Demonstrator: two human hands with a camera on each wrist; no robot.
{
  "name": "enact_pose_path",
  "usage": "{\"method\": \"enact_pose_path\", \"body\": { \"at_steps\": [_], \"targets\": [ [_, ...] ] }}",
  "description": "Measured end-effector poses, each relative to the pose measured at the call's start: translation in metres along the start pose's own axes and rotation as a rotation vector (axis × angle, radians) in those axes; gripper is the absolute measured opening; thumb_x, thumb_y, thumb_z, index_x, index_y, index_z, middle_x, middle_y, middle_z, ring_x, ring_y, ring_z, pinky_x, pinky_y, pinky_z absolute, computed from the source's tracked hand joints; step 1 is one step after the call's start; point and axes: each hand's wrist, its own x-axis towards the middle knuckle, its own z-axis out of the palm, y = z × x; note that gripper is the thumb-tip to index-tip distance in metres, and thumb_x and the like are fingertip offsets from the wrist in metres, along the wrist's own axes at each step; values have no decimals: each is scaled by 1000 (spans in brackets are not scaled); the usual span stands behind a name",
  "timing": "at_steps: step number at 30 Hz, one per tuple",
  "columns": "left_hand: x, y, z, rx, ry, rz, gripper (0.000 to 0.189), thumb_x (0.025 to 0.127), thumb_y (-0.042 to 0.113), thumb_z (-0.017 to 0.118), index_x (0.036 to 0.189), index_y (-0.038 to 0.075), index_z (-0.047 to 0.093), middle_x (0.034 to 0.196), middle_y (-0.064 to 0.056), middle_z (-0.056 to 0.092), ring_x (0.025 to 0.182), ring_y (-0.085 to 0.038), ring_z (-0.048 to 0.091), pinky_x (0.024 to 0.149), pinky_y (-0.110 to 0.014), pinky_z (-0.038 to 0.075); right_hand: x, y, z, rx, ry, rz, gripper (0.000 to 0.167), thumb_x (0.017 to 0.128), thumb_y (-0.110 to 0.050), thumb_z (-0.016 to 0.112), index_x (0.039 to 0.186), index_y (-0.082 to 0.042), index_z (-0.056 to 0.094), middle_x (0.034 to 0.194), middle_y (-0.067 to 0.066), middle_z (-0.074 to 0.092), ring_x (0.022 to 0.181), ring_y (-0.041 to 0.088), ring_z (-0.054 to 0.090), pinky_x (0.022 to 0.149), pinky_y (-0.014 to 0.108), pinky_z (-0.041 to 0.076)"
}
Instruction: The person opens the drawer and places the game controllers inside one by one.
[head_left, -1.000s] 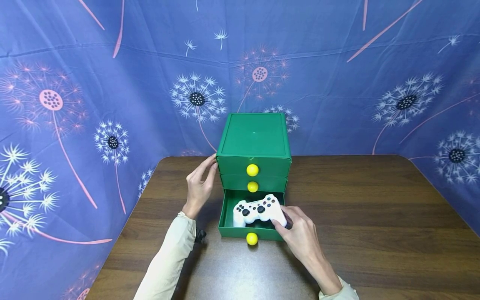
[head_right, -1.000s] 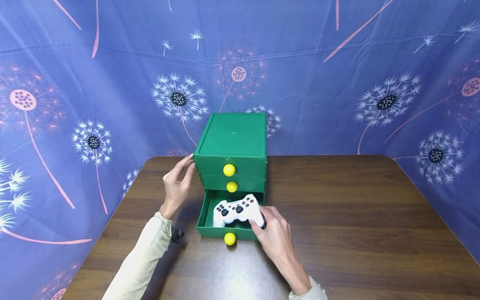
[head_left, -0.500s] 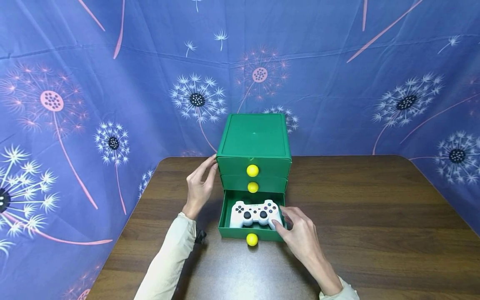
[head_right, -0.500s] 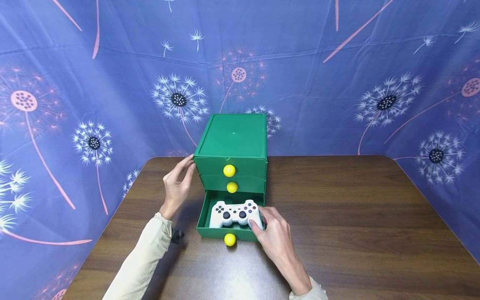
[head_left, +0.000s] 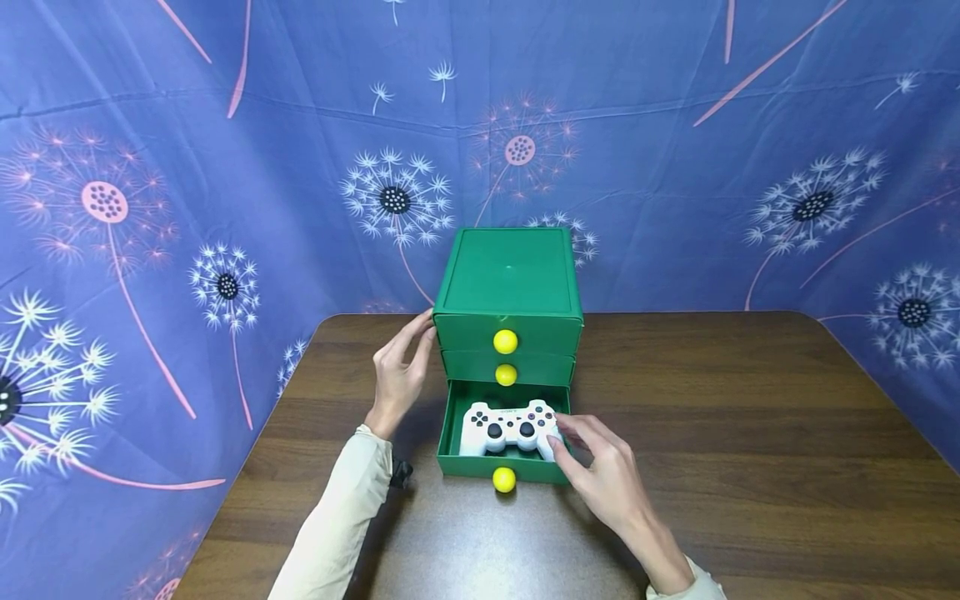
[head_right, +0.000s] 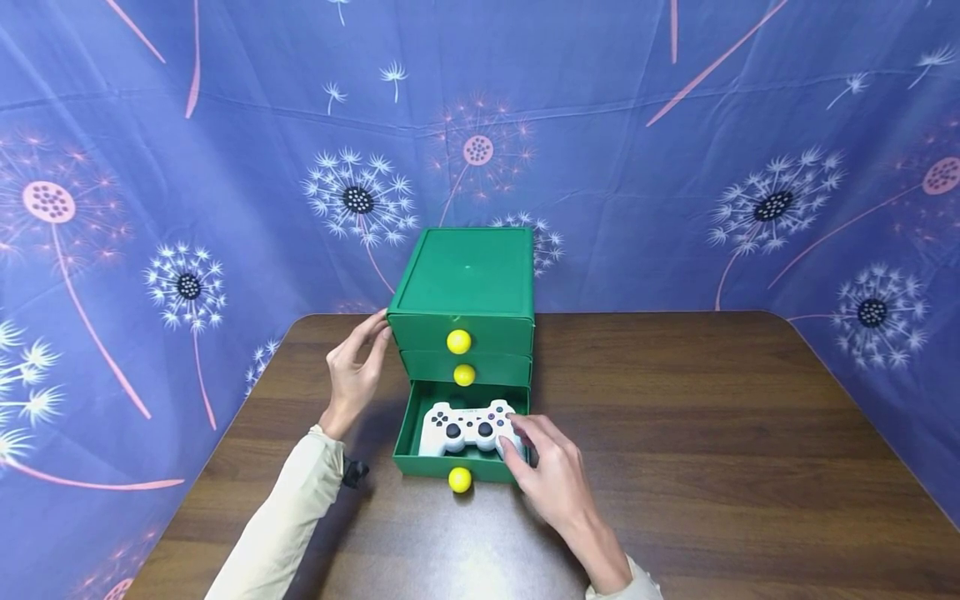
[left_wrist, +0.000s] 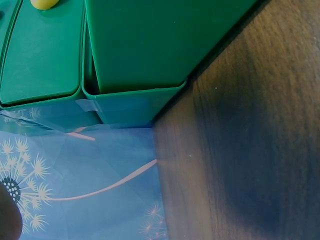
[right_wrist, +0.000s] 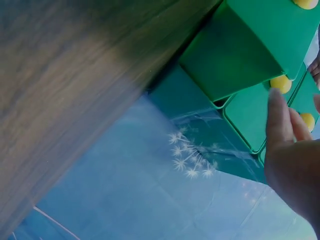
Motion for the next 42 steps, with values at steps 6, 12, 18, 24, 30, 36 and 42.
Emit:
{"method": "enact_pose_path", "body": {
  "at_steps": [6,12,18,24,30,36,42],
  "targets": [
    [0,0,0,7,3,-23,36,88,-20,71,122,-7,71,118,-20,73,98,-34,74,92,-28,59,-4,-3,1,69,1,-160,31,83,7,79,113,4,73,107,10,73,85,21,72,72,27,62],
    [-1,0,-1,1,0,-30,37,89,-19,70,124,-6,71,118,-19,73,100,-31,74,92,-29,59,-9,-8,5,106,-52,-238,28,88,0,77,116,1,73,105,9,73,82,19,69,69,22,61],
    [-1,2,-2,0,-5,-35,36,90,-18,70,124,-6,71,119,-19,73,101,-31,74,93,-30,59,-15,-11,11,125,-137,-296,21,99,-13,72,118,-4,73,105,4,72,86,19,71,81,19,59],
    [-2,1,-2,1,-7,-37,37,90,-18,70,125,-5,71,120,-18,73,101,-32,74,93,-30,59,-19,-14,15,95,-243,-292,27,89,-5,80,116,-2,74,102,3,74,86,16,72,79,20,60],
    [-2,-1,-3,8,-12,-37,38,89,-19,70,125,-5,70,120,-18,73,101,-33,74,93,-29,59,-22,-18,18,20,-376,-220,29,91,-5,79,119,-3,72,107,5,75,88,13,72,75,26,62],
    [-1,-1,-2,-2,-19,-24,39,90,-18,70,126,-5,70,122,-18,72,101,-34,74,93,-30,59,-20,-19,22,-38,-485,-161,28,96,-9,75,123,-3,70,112,6,75,95,14,71,81,34,64],
    [-1,0,-3,5,-29,-10,40,91,-16,70,129,-3,69,124,-16,72,102,-34,73,92,-33,60,-18,-16,27,-29,-567,-117,30,98,-10,74,126,-3,71,113,7,75,91,7,66,79,31,63]
  ]
}}
